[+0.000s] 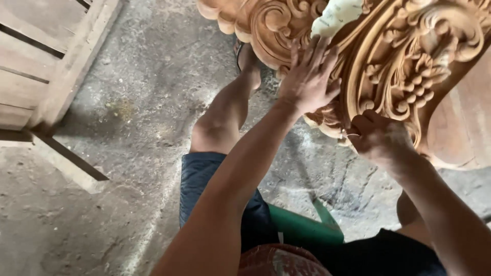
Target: The person sands an ornate wood carving by hand with a piece of sandpaper, moving the paper over the detailed floral and scroll patterns and using their fingers to reach into the crevices.
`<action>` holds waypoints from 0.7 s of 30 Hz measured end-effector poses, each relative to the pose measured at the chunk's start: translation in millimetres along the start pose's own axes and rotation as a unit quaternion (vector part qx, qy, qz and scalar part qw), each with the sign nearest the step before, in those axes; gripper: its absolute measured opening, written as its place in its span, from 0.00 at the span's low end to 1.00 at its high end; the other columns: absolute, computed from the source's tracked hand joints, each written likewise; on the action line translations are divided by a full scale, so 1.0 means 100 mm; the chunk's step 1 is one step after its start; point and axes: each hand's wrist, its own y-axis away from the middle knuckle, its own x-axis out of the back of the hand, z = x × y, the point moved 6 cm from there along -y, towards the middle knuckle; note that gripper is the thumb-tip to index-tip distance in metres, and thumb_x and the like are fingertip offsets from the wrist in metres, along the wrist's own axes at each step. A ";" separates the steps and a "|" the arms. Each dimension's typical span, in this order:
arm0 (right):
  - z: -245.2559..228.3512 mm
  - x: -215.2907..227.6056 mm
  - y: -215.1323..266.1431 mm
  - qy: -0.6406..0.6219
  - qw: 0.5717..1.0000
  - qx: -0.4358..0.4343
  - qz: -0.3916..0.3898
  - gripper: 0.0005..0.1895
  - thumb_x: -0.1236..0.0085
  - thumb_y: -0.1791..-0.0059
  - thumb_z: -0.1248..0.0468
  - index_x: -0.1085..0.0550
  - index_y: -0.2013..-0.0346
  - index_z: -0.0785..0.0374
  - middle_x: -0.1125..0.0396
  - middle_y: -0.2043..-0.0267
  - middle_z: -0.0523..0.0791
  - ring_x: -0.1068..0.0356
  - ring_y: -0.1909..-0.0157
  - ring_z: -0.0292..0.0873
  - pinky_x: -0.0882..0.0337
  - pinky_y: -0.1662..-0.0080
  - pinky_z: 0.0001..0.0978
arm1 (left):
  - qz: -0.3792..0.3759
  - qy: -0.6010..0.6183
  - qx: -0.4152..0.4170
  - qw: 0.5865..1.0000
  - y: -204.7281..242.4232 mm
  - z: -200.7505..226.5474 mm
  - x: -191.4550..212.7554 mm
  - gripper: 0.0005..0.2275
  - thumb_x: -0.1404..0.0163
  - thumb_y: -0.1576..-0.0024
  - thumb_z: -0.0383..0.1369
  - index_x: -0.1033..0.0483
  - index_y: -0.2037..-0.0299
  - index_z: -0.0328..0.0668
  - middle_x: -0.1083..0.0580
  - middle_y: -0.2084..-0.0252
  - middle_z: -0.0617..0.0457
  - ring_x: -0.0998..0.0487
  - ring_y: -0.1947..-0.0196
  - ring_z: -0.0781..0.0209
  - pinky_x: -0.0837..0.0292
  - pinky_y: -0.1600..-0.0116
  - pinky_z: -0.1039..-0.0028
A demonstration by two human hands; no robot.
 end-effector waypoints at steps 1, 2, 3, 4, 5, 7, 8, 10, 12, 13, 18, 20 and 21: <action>0.04 -0.05 -0.01 -0.060 0.997 -0.029 0.045 0.16 0.53 0.43 0.54 0.28 0.45 0.58 0.30 0.51 0.49 0.25 0.59 0.44 0.19 0.55 0.36 | -0.009 -0.038 -0.004 0.999 -0.02 0.00 -0.02 0.40 0.47 0.44 0.49 0.53 0.25 0.43 0.57 0.23 0.34 0.57 0.23 0.38 0.71 0.26 0.33; 0.12 -0.09 -0.04 -0.028 0.999 -0.024 0.033 0.16 0.52 0.43 0.52 0.28 0.46 0.57 0.32 0.53 0.48 0.27 0.59 0.42 0.19 0.55 0.36 | -0.024 -0.075 -0.011 0.997 -0.01 0.01 -0.07 0.41 0.45 0.46 0.47 0.53 0.24 0.45 0.57 0.23 0.33 0.57 0.23 0.38 0.71 0.27 0.34; 0.19 -0.14 -0.08 0.004 1.000 -0.018 0.020 0.16 0.52 0.44 0.51 0.29 0.46 0.56 0.34 0.55 0.47 0.29 0.60 0.41 0.19 0.55 0.36 | 0.005 -0.080 -0.010 0.997 0.00 0.03 -0.08 0.40 0.46 0.44 0.48 0.52 0.24 0.46 0.56 0.23 0.34 0.57 0.22 0.38 0.71 0.27 0.33; 0.22 -0.22 -0.10 0.038 0.999 -0.011 0.003 0.16 0.51 0.44 0.50 0.29 0.47 0.54 0.36 0.58 0.45 0.32 0.60 0.39 0.20 0.55 0.36 | 0.038 -0.088 -0.006 0.995 -0.01 0.01 -0.06 0.39 0.48 0.42 0.49 0.52 0.24 0.47 0.56 0.23 0.35 0.56 0.22 0.39 0.71 0.26 0.33; 0.23 -0.29 -0.10 0.072 0.997 -0.004 -0.014 0.16 0.50 0.44 0.48 0.29 0.48 0.53 0.38 0.60 0.44 0.34 0.61 0.37 0.20 0.54 0.35 | 0.070 -0.095 -0.003 0.993 -0.01 -0.01 -0.02 0.38 0.49 0.41 0.50 0.51 0.23 0.48 0.55 0.22 0.35 0.56 0.22 0.39 0.70 0.25 0.32; 0.21 -0.29 0.01 0.017 1.000 -0.023 0.005 0.14 0.49 0.44 0.53 0.28 0.49 0.55 0.33 0.59 0.45 0.30 0.60 0.39 0.20 0.54 0.35 | 0.040 -0.025 -0.009 0.999 0.03 0.01 -0.03 0.39 0.51 0.41 0.55 0.52 0.25 0.46 0.55 0.22 0.36 0.56 0.21 0.40 0.71 0.24 0.32; 0.13 -0.28 0.10 -0.006 0.999 -0.030 0.014 0.13 0.48 0.44 0.55 0.27 0.49 0.56 0.31 0.58 0.46 0.27 0.59 0.39 0.20 0.54 0.35 | 0.028 0.012 -0.008 1.000 0.03 0.02 0.00 0.39 0.52 0.41 0.58 0.53 0.26 0.45 0.55 0.22 0.37 0.56 0.21 0.41 0.71 0.23 0.32; 0.00 -0.16 0.22 -0.050 0.997 -0.040 0.032 0.11 0.47 0.45 0.58 0.26 0.51 0.58 0.29 0.58 0.46 0.25 0.58 0.41 0.20 0.54 0.35 | -0.035 -0.003 0.004 0.999 0.01 0.00 -0.01 0.40 0.54 0.41 0.60 0.54 0.25 0.47 0.55 0.21 0.38 0.56 0.21 0.41 0.71 0.23 0.34; 0.07 -0.20 0.13 -0.041 0.999 -0.031 -0.002 0.10 0.45 0.45 0.59 0.25 0.52 0.58 0.29 0.58 0.46 0.26 0.58 0.42 0.22 0.55 0.36 | -0.025 -0.001 0.002 1.000 -0.02 0.01 0.00 0.40 0.55 0.41 0.61 0.54 0.25 0.47 0.54 0.22 0.38 0.56 0.22 0.41 0.70 0.24 0.33; 0.10 -0.28 0.04 -0.014 0.999 -0.008 -0.032 0.09 0.45 0.45 0.60 0.24 0.53 0.58 0.29 0.58 0.46 0.26 0.58 0.43 0.22 0.56 0.37 | 0.020 0.008 -0.003 1.000 -0.03 0.00 0.06 0.40 0.55 0.41 0.60 0.54 0.27 0.46 0.54 0.23 0.37 0.55 0.23 0.40 0.69 0.25 0.32; -0.23 -0.33 0.30 0.791 0.354 0.497 -0.042 0.06 0.41 0.47 0.63 0.22 0.57 0.59 0.30 0.58 0.47 0.28 0.58 0.46 0.25 0.58 0.39 | 0.047 -0.009 -0.006 0.999 -0.02 -0.01 -0.02 0.37 0.54 0.40 0.57 0.50 0.27 0.43 0.49 0.24 0.37 0.52 0.23 0.39 0.68 0.25 0.32; -0.29 -0.09 0.78 0.750 0.220 0.624 -0.019 0.04 0.39 0.47 0.64 0.21 0.58 0.60 0.30 0.58 0.47 0.29 0.58 0.48 0.27 0.59 0.40 | 0.034 -0.006 -0.038 0.999 -0.06 0.05 -0.05 0.37 0.52 0.44 0.57 0.48 0.30 0.44 0.48 0.26 0.44 0.52 0.25 0.41 0.68 0.28 0.30; -0.26 0.08 1.07 0.691 0.241 0.682 -0.021 0.04 0.38 0.47 0.65 0.21 0.59 0.60 0.30 0.58 0.47 0.29 0.58 0.48 0.27 0.59 0.41 | 0.052 0.013 -0.039 0.998 0.01 0.08 -0.07 0.37 0.52 0.44 0.56 0.46 0.30 0.43 0.47 0.26 0.42 0.51 0.25 0.40 0.67 0.26 0.32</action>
